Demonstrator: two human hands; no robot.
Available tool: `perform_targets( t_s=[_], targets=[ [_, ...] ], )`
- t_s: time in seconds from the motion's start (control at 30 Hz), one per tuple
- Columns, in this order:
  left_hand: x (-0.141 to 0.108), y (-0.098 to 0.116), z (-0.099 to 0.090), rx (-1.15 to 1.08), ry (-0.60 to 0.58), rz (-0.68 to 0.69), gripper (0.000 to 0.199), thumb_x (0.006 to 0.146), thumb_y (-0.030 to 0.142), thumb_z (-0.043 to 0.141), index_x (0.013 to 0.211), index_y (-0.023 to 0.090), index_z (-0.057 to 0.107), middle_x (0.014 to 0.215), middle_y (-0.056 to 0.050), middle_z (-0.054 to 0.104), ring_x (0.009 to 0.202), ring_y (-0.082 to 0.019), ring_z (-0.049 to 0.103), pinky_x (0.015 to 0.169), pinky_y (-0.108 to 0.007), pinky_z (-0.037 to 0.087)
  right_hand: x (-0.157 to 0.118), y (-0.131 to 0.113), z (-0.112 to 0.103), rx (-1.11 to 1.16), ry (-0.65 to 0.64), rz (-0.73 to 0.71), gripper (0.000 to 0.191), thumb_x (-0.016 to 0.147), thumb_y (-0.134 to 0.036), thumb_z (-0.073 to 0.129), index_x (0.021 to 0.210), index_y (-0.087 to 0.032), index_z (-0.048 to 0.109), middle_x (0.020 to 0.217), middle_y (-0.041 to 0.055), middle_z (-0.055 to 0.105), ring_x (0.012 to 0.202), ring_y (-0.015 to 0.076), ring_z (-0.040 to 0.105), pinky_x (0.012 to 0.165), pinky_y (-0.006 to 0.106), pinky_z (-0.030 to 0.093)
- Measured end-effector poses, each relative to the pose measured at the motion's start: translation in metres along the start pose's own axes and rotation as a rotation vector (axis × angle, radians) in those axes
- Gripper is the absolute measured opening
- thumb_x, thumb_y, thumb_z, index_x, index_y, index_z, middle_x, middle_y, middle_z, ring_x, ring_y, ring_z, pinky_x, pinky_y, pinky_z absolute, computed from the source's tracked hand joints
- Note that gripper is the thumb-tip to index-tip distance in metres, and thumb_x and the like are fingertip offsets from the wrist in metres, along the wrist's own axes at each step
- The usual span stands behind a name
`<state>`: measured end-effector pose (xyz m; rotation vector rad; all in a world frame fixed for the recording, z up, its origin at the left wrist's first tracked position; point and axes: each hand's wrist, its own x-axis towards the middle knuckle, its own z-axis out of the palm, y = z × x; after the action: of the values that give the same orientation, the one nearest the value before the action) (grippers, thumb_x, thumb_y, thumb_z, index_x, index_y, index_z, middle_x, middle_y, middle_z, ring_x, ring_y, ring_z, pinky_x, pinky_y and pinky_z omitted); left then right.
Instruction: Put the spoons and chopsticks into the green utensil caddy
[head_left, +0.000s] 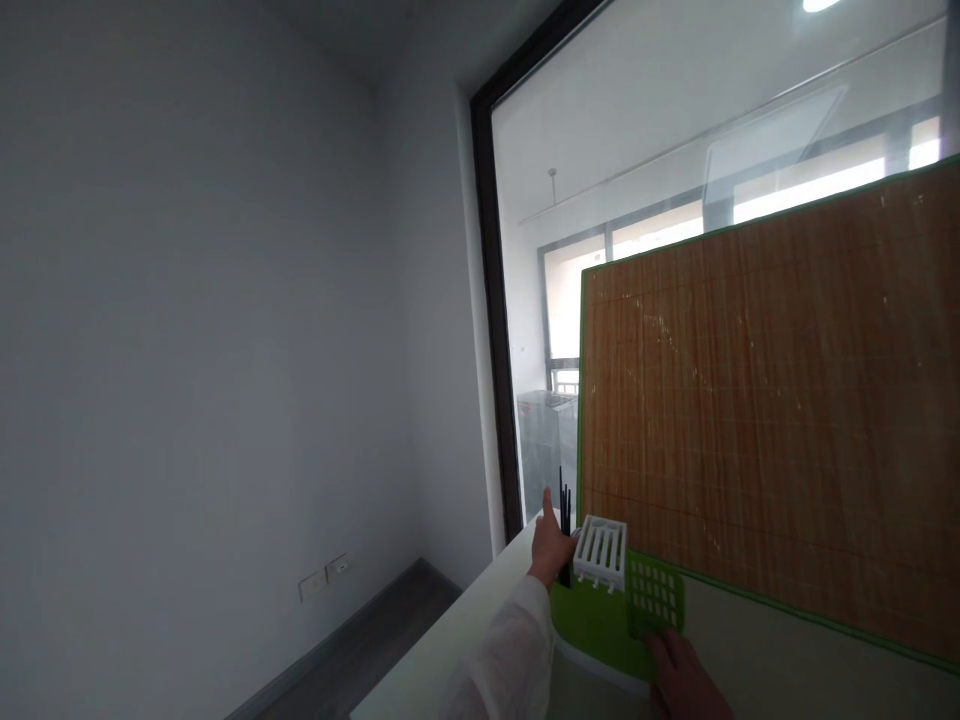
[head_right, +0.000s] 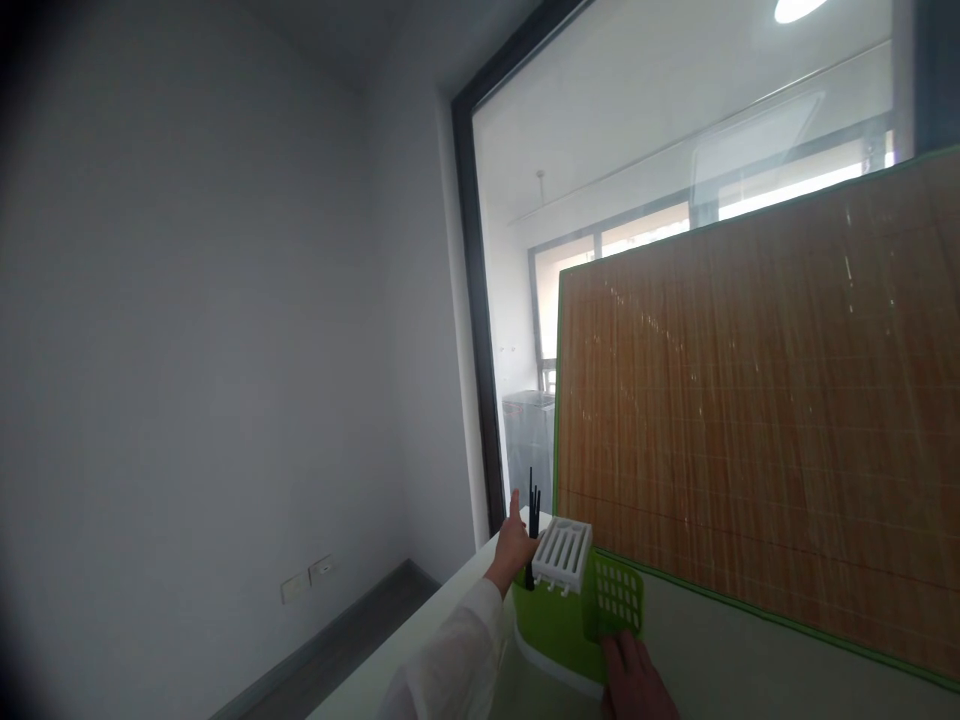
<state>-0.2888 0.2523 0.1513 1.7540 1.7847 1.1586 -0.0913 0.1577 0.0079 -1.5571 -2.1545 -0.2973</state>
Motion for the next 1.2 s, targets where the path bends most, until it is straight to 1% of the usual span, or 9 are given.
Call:
perform_targets(
  t_s=[0.13, 0.27, 0.4, 0.5, 0.6, 0.77, 0.9, 1.03, 1.2],
  targets=[
    [0.009, -0.002, -0.008, 0.163, 0.041, 0.062, 0.112, 0.047, 0.047, 0.079, 0.141, 0.021, 0.024, 0.119, -0.015, 0.058, 0.120, -0.036, 0.042, 0.096, -0.043, 0.034, 0.001, -0.002, -0.005, 0.003, -0.031, 0.000, 0.051, 0.069, -0.003, 0.038, 0.117, -0.007, 0.057, 0.117, 0.0180, 0.059, 0.111, 0.0256, 0.055, 0.097, 0.038, 0.044],
    [0.026, -0.009, -0.008, -0.073, -0.094, -0.003, 0.108, 0.045, 0.044, 0.082, 0.137, 0.016, 0.032, 0.112, -0.014, 0.064, 0.112, -0.032, 0.052, 0.093, -0.040, 0.039, -0.001, -0.001, -0.010, 0.043, -0.040, -0.004, 0.051, 0.067, -0.003, 0.039, 0.115, -0.008, 0.057, 0.117, 0.0171, 0.059, 0.112, 0.0244, 0.055, 0.099, 0.037, 0.042],
    [0.037, -0.016, -0.003, -0.184, -0.191, 0.016, 0.065, 0.058, 0.042, 0.076, 0.114, 0.015, 0.057, 0.089, -0.006, 0.070, 0.081, -0.019, 0.065, 0.071, -0.027, 0.048, 0.000, -0.001, -0.013, 0.065, -0.045, -0.003, 0.052, 0.067, -0.004, 0.040, 0.116, -0.011, 0.057, 0.120, 0.0152, 0.058, 0.114, 0.0228, 0.053, 0.100, 0.034, 0.041],
    [0.046, -0.020, -0.003, -0.183, -0.156, 0.019, 0.046, 0.063, 0.045, 0.072, 0.096, 0.013, 0.066, 0.086, -0.008, 0.070, 0.081, -0.021, 0.065, 0.071, -0.028, 0.048, 0.010, -0.008, -0.017, 0.063, -0.072, 0.032, 0.052, 0.069, -0.005, 0.042, 0.118, -0.013, 0.056, 0.122, 0.0141, 0.057, 0.118, 0.0212, 0.051, 0.100, 0.030, 0.039],
    [0.059, -0.025, -0.007, -0.151, -0.103, 0.030, 0.048, 0.064, 0.046, 0.070, 0.097, 0.012, 0.065, 0.097, -0.012, 0.069, 0.092, -0.024, 0.063, 0.078, -0.029, 0.047, 0.026, -0.021, -0.019, 0.048, -0.094, 0.096, 0.041, 0.077, -0.008, 0.038, 0.110, -0.014, 0.062, 0.114, 0.0144, 0.061, 0.111, 0.0216, 0.056, 0.093, 0.028, 0.044],
    [0.075, -0.033, -0.012, -0.103, -0.075, 0.042, 0.071, 0.071, 0.047, 0.063, 0.126, 0.005, 0.046, 0.119, -0.021, 0.059, 0.105, -0.024, 0.059, 0.083, -0.027, 0.046, 0.053, -0.041, -0.014, 0.039, -0.081, 0.178, 0.036, 0.084, -0.011, 0.032, 0.087, -0.012, 0.068, 0.099, 0.0179, 0.065, 0.095, 0.0249, 0.063, 0.082, 0.034, 0.048],
    [0.065, -0.040, -0.024, -0.032, 0.005, 0.102, 0.068, 0.076, 0.048, 0.057, 0.128, 0.007, 0.043, 0.126, -0.019, 0.054, 0.114, -0.024, 0.052, 0.088, -0.027, 0.043, 0.064, -0.051, -0.010, 0.072, -0.072, 0.201, 0.039, 0.084, -0.009, 0.029, 0.090, -0.010, 0.067, 0.099, 0.0205, 0.064, 0.094, 0.0268, 0.064, 0.078, 0.035, 0.050],
    [0.034, -0.047, -0.041, 0.072, 0.125, 0.197, 0.043, 0.083, 0.040, 0.044, 0.118, 0.016, 0.052, 0.122, -0.011, 0.057, 0.106, -0.021, 0.054, 0.089, -0.030, 0.040, 0.061, -0.045, -0.014, 0.129, -0.057, 0.180, 0.044, 0.083, -0.011, 0.029, 0.121, -0.006, 0.053, 0.125, 0.0218, 0.053, 0.114, 0.0236, 0.054, 0.092, 0.031, 0.044],
    [-0.005, -0.061, -0.050, 0.181, 0.043, 0.329, 0.025, 0.080, 0.024, 0.044, 0.093, 0.023, 0.065, 0.099, -0.002, 0.065, 0.087, -0.016, 0.058, 0.076, -0.027, 0.041, 0.023, -0.031, -0.027, 0.455, -0.122, 0.217, 0.036, 0.080, -0.021, 0.046, 0.113, -0.015, 0.059, 0.125, 0.0137, 0.054, 0.118, 0.0219, 0.050, 0.103, 0.031, 0.035]
  ],
)
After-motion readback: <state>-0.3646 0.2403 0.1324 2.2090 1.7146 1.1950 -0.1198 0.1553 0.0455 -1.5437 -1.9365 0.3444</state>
